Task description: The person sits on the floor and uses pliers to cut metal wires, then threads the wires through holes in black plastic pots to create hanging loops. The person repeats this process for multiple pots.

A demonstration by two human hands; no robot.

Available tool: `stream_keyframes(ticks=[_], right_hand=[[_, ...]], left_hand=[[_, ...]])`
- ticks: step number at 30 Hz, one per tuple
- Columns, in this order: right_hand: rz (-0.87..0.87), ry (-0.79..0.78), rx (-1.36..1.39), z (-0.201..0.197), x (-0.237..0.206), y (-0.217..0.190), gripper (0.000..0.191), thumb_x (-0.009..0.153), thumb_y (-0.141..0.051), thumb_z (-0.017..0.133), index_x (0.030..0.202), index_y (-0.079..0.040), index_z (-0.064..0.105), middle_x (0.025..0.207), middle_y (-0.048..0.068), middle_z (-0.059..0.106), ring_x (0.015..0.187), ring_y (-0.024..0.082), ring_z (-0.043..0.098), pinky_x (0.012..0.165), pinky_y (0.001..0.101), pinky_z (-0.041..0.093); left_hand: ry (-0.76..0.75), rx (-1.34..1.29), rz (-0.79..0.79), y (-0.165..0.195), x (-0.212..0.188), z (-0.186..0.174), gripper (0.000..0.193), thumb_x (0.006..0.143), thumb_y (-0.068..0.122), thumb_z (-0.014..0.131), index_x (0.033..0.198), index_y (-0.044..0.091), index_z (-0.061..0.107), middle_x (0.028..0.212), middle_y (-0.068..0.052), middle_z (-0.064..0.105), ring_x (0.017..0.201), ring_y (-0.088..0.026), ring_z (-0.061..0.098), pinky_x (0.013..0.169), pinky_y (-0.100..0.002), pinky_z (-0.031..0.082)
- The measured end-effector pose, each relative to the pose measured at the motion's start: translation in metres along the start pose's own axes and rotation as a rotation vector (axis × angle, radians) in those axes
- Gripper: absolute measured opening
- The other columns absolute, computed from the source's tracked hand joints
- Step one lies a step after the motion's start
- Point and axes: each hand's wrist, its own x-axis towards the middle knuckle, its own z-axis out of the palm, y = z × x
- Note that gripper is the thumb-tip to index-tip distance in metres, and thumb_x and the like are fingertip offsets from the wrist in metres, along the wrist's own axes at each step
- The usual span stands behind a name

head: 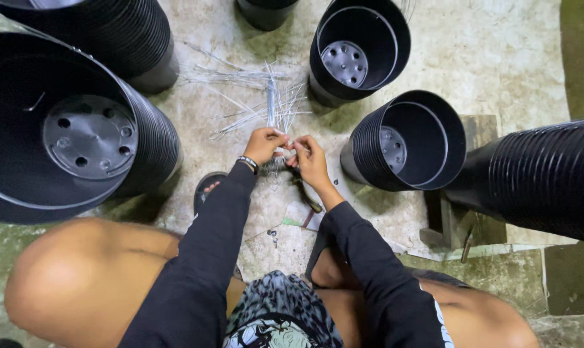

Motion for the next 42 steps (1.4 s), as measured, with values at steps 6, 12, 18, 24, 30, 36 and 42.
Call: stream_keyframes(ticks=[6, 12, 18, 24, 30, 36, 42], right_hand=[[-0.059, -0.024, -0.217, -0.008, -0.005, 0.002, 0.018, 0.107, -0.017, 0.052, 0.100, -0.002, 0.058, 0.093, 0.006, 0.072, 0.066, 0.010, 0.065, 0.060, 0.0245, 0.051], [0.067, -0.109, -0.060, 0.002, -0.008, 0.006, 0.013, 0.108, -0.017, 0.053, 0.105, -0.005, 0.056, 0.085, 0.003, 0.064, 0.067, 0.009, 0.060, 0.060, 0.0241, 0.048], [0.155, -0.210, 0.005, -0.011, -0.006, 0.004, 0.010, 0.107, -0.016, 0.052, 0.108, -0.006, 0.053, 0.087, 0.004, 0.065, 0.068, 0.009, 0.060, 0.057, 0.0233, 0.044], [0.207, -0.315, 0.033, -0.038, -0.018, 0.002, 0.006, 0.106, -0.011, 0.054, 0.107, -0.006, 0.050, 0.089, 0.005, 0.066, 0.069, 0.011, 0.063, 0.061, 0.0252, 0.049], [0.186, -0.310, 0.022, -0.052, -0.048, 0.007, 0.006, 0.105, -0.008, 0.055, 0.106, -0.004, 0.050, 0.087, 0.006, 0.065, 0.070, 0.011, 0.063, 0.062, 0.0259, 0.050], [0.148, -0.269, -0.105, -0.054, -0.073, 0.017, 0.009, 0.103, -0.007, 0.059, 0.102, -0.003, 0.050, 0.084, 0.004, 0.060, 0.069, 0.010, 0.057, 0.061, 0.0256, 0.046], [-0.066, -0.324, -0.496, -0.057, -0.080, 0.011, 0.009, 0.100, -0.008, 0.060, 0.102, -0.003, 0.052, 0.084, 0.005, 0.062, 0.072, 0.012, 0.059, 0.065, 0.0290, 0.051]], left_hand=[[0.134, -0.208, -0.032, -0.007, 0.008, 0.011, 0.017, 0.097, 0.024, 0.072, 0.095, 0.007, 0.069, 0.089, -0.002, 0.075, 0.082, -0.011, 0.071, 0.064, -0.027, 0.057], [0.254, -0.191, -0.040, 0.003, 0.013, 0.005, 0.017, 0.095, 0.024, 0.073, 0.095, 0.008, 0.072, 0.086, -0.003, 0.073, 0.080, -0.012, 0.070, 0.063, -0.027, 0.055], [0.241, -0.378, 0.003, 0.017, 0.021, -0.010, 0.017, 0.093, 0.015, 0.073, 0.100, 0.000, 0.075, 0.084, -0.006, 0.071, 0.073, -0.014, 0.067, 0.065, -0.027, 0.056], [0.267, -0.432, 0.090, 0.023, 0.031, -0.025, 0.018, 0.095, 0.013, 0.073, 0.101, -0.004, 0.074, 0.085, -0.007, 0.071, 0.073, -0.013, 0.067, 0.069, -0.025, 0.058], [0.391, -0.494, 0.144, 0.030, 0.043, -0.045, 0.017, 0.095, 0.011, 0.074, 0.099, -0.005, 0.073, 0.082, -0.008, 0.070, 0.069, -0.013, 0.066, 0.064, -0.025, 0.056], [0.532, -0.443, 0.213, 0.034, 0.044, -0.065, 0.016, 0.093, 0.010, 0.075, 0.095, -0.006, 0.073, 0.079, -0.008, 0.071, 0.065, -0.012, 0.065, 0.061, -0.024, 0.054], [0.633, -0.384, 0.254, 0.036, 0.042, -0.078, 0.015, 0.093, 0.010, 0.075, 0.093, -0.005, 0.074, 0.077, -0.007, 0.072, 0.063, -0.011, 0.064, 0.060, -0.024, 0.053]])
